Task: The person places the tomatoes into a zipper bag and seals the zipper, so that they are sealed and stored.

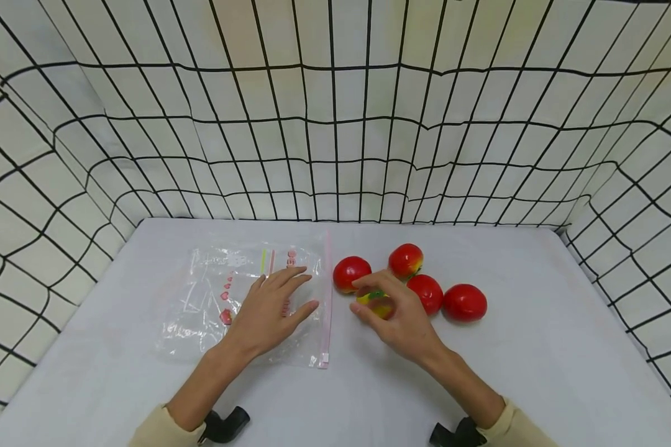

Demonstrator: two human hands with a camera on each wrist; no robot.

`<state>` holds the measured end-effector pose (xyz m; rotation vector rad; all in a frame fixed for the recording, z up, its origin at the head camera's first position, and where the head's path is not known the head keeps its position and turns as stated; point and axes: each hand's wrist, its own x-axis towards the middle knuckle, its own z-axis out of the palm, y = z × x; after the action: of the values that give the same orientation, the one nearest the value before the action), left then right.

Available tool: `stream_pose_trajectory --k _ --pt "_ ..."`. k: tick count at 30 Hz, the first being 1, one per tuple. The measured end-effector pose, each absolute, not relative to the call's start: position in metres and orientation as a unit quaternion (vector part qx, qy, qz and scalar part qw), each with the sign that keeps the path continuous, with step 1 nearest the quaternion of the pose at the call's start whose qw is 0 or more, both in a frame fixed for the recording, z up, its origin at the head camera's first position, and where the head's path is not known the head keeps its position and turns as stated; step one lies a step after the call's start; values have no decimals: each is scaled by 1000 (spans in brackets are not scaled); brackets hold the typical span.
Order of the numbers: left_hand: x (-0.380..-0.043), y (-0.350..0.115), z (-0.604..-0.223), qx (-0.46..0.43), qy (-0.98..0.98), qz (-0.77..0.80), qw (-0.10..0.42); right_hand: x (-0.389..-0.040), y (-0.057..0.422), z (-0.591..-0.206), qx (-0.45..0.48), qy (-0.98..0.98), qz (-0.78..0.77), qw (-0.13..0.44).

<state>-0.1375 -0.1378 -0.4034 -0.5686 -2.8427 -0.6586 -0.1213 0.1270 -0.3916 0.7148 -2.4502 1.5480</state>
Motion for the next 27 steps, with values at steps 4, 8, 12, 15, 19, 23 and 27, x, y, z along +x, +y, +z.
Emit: stream_pose_trajectory --k 4,8,12,15,19,23,27 --pt "-136 -142 -406 -194 -952 -222 80 -119 123 -394 237 -817 522 63" --pt "-136 -146 -409 -201 -951 -224 75 -118 119 -393 228 -818 526 48" --pt "-136 -149 -410 -213 -949 -221 73 -116 116 -394 224 -810 541 22" --pt "-137 -151 -412 -219 -949 -217 70 -116 114 -395 227 -802 552 0" --pt "-138 -153 -415 -224 -949 -212 63 -115 111 -398 231 -806 545 -16" --pt "-139 -154 -416 -234 -947 -211 60 -114 109 -401 236 -811 534 -36" --pt "-139 -156 -417 -242 -945 -213 56 -113 107 -404 231 -812 532 -62"
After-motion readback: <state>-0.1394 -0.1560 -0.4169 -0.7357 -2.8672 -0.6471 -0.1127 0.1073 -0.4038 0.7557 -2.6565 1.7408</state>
